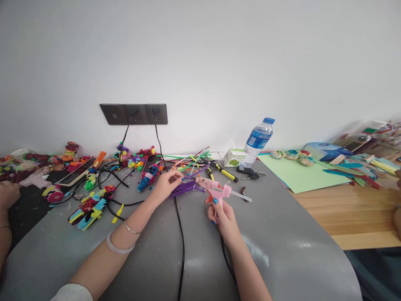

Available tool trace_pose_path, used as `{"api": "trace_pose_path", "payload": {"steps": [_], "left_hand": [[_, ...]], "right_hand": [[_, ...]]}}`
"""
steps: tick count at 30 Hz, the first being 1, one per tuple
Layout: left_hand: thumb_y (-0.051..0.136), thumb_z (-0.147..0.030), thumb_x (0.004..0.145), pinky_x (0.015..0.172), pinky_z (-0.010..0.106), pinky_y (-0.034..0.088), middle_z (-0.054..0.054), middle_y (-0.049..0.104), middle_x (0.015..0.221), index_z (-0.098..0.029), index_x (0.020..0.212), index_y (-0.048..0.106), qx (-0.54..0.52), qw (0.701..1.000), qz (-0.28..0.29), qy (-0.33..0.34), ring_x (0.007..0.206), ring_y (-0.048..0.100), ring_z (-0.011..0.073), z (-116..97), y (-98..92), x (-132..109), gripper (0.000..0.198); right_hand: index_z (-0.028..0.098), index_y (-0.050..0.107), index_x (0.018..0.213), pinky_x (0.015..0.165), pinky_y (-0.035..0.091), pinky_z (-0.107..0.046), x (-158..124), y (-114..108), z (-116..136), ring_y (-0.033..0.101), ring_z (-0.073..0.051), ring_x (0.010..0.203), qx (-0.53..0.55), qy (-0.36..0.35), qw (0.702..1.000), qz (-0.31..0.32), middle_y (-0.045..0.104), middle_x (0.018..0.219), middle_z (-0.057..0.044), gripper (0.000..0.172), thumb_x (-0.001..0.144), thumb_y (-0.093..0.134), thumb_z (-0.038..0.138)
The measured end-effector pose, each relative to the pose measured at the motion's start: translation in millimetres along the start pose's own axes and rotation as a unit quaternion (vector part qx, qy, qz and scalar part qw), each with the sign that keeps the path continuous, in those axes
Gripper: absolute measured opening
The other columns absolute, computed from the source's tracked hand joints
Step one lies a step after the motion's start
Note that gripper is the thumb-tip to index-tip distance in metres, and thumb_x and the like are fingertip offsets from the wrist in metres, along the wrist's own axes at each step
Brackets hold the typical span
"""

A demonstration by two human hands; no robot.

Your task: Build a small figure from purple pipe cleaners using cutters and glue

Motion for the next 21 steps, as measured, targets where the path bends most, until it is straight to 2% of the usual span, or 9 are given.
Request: {"api": "trace_pose_path", "payload": {"steps": [6, 21], "left_hand": [[0.056, -0.016, 0.079, 0.063, 0.022, 0.046, 0.001, 0.067, 0.077, -0.017, 0.077, 0.064, -0.005, 1.000, -0.003, -0.004, 0.065, 0.057, 0.0129, -2.1, -0.7, 0.4, 0.008], [0.057, -0.017, 0.079, 0.063, 0.023, 0.047, 0.002, 0.067, 0.079, -0.017, 0.078, 0.064, -0.015, 1.000, -0.004, -0.012, 0.064, 0.057, 0.0120, -0.5, -1.1, 0.6, 0.008]], "right_hand": [[0.019, 0.054, 0.085, 0.050, 0.020, -0.028, 0.8, 0.7, 2.4, 0.029, -0.011, 0.044, -0.021, -0.002, 1.000, 0.011, 0.039, 0.044, 0.007, 0.042, 0.090, 0.049, 0.060], [0.019, 0.055, 0.086, 0.050, 0.020, -0.029, 1.0, 2.3, 4.2, 0.027, -0.011, 0.046, -0.039, -0.010, 0.999, 0.023, 0.038, 0.045, 0.007, 0.042, 0.093, 0.046, 0.059]]}}
Point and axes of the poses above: each hand's wrist, its own x-axis towards the middle knuckle, its own y-axis out of the palm, z = x × y, the point moved 10 cm from there along x, towards the middle knuckle
